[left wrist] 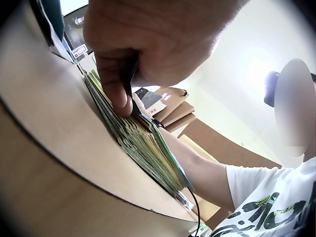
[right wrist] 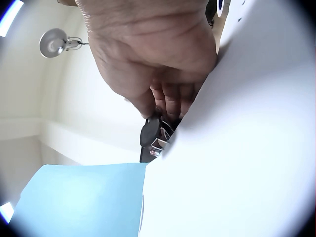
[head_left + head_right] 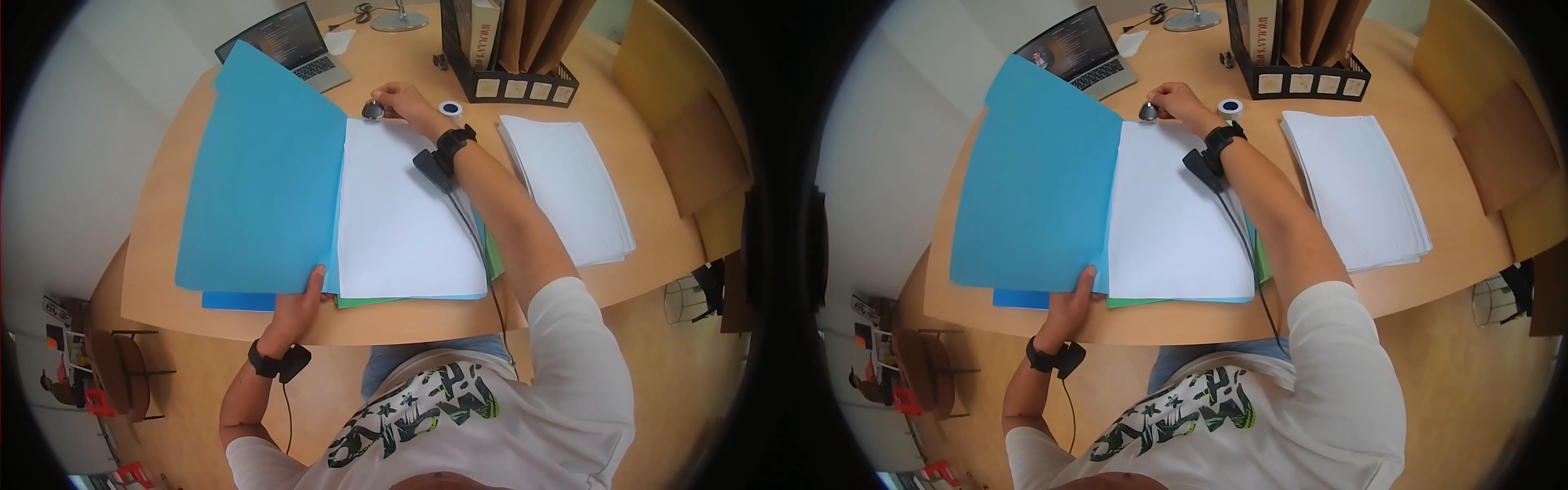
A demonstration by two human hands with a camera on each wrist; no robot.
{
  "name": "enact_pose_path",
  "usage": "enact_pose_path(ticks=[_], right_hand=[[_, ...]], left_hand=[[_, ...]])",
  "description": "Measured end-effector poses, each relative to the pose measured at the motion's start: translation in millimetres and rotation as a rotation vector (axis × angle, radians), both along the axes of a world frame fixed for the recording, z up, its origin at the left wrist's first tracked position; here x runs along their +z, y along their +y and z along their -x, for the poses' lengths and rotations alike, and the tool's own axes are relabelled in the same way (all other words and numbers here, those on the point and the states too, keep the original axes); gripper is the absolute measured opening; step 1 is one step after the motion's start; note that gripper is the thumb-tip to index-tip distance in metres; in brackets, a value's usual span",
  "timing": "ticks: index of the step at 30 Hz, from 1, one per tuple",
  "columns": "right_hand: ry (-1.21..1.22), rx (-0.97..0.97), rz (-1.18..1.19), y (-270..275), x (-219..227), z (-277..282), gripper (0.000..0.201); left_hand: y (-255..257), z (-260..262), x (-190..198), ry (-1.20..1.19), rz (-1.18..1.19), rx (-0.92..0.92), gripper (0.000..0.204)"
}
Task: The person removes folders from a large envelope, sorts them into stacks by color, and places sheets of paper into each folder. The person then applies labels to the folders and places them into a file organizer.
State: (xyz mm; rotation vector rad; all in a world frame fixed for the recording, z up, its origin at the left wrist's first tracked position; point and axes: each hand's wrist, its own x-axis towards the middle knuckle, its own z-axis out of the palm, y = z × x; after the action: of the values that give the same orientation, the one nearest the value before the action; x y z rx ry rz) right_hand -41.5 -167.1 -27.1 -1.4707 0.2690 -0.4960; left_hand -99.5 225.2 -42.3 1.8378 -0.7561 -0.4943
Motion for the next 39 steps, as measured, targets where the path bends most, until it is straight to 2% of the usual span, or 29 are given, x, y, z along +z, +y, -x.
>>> enact_pose_path(ticks=[2, 5, 7, 10, 13, 16, 19, 22, 25, 28, 31, 35, 39], right_hand=[[-0.138, -0.11, -0.007, -6, 5, 8, 0.016], [-0.122, -0.207, 0.155, -33, 21, 42, 0.021], [0.103, -0.366, 0.889, -56, 34, 77, 0.021], [0.657, -0.357, 1.514, -59, 44, 133, 0.017], [0.743, -0.201, 1.563, -50, 35, 167, 0.013], [0.669, -0.211, 1.637, -46, 15, 174, 0.013], [0.692, -0.191, 1.608, -44, 13, 175, 0.014], [0.424, -0.357, 1.598, -35, 13, 181, 0.014], [0.446, -0.323, 1.213, 0, 44, 185, 0.025], [0.612, 0.016, 0.689, 18, 53, 199, 0.037], [0.554, 0.081, 1.064, 34, 39, 220, 0.043], [0.613, 0.079, 1.006, 56, 33, 236, 0.063], [0.526, 0.079, 0.905, 44, 12, 230, 0.058]], left_hand=[[0, 2, 1, 0.002, 0.005, 0.009, 0.024], [-3, 4, 1, -0.013, 0.014, 0.001, 0.022], [1, -2, 0, -0.048, -0.03, -0.029, 0.02], [-1, 2, 11, -0.016, -0.05, 0.009, 0.018], [-4, 0, 4, -0.407, 0.061, -0.029, 0.016], [-1, 6, 15, -0.556, 0.002, -0.072, 0.016], [-1, 5, 13, -0.794, -0.013, -0.104, 0.014], [5, -3, 7, -0.974, -0.255, -0.228, 0.012], [-5, 15, 30, -0.504, -0.38, -0.055, 0.026], [-13, 29, 45, -0.768, -0.322, -0.103, 0.053], [-14, 26, 37, -0.886, -0.345, -0.144, 0.07], [-15, 29, 37, -0.93, -0.478, -0.169, 0.07], [-13, 33, 40, -0.927, -0.518, -0.192, 0.071]])
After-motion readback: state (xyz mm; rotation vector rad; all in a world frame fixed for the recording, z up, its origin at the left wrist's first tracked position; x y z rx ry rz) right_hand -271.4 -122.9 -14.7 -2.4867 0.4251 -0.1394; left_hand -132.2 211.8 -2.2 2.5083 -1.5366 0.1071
